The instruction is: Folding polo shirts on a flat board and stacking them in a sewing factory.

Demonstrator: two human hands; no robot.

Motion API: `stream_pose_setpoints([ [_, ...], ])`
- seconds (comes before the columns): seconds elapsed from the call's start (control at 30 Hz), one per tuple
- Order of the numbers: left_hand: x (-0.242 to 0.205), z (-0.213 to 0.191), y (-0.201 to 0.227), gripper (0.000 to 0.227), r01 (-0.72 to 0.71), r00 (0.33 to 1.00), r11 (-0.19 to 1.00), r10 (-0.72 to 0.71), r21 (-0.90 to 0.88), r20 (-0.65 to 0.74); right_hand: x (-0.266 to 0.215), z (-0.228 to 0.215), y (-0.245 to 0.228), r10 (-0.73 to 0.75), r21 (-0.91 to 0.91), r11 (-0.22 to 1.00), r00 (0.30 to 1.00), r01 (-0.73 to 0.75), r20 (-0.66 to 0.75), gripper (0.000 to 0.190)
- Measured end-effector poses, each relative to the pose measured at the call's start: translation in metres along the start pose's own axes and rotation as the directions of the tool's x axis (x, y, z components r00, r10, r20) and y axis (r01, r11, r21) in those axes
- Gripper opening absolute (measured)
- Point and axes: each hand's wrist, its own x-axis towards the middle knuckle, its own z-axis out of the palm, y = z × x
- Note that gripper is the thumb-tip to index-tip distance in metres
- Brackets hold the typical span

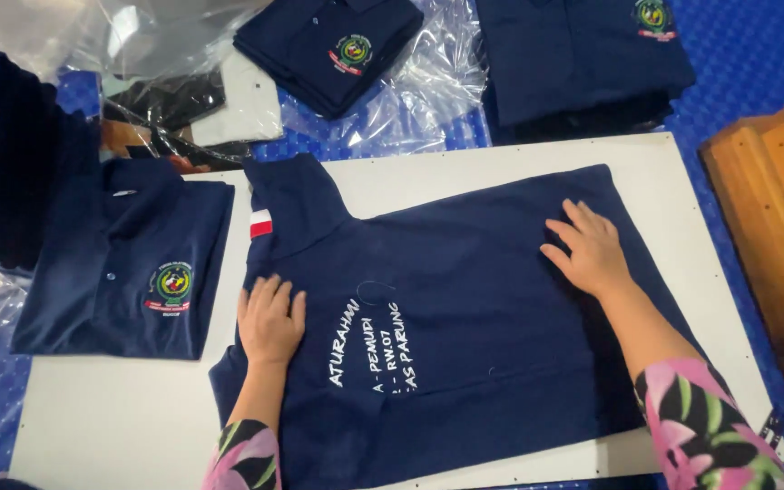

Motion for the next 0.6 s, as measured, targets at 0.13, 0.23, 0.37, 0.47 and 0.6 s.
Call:
stream_pose_setpoints([
  [0.13,0.041,-0.051,0.015,0.087,0.264,0.639,0.955,-0.277,0.134,0.718,0.013,0.013,0.023,0.137,0.014,0.989,0.955,-0.146,0.261,0.072],
  [0.23,0.058,-0.060,0.020,0.100,0.313,0.494,0.940,-0.285,0.138,0.821,0.018,0.020,0.035,0.250,-0.015,0.966,0.918,-0.259,0.307,0.084],
  [0.37,0.026,-0.012,0.002,0.080,0.264,0.789,0.962,-0.258,0.071,0.558,0.026,0.025,0.047,0.213,-0.097,0.976,0.947,-0.195,0.239,0.072],
  [0.47,0.013,0.038,-0.028,0.050,0.253,0.961,0.965,-0.258,0.064,0.097,0.042,0.026,0.054,0.120,-0.186,0.977,0.991,-0.107,0.061,0.050],
  [0.6,0.035,0.095,-0.074,0.069,0.695,0.646,0.719,-0.614,-0.017,0.454,0.077,0.018,0.041,0.118,-0.195,0.976,0.988,-0.096,0.102,0.044],
])
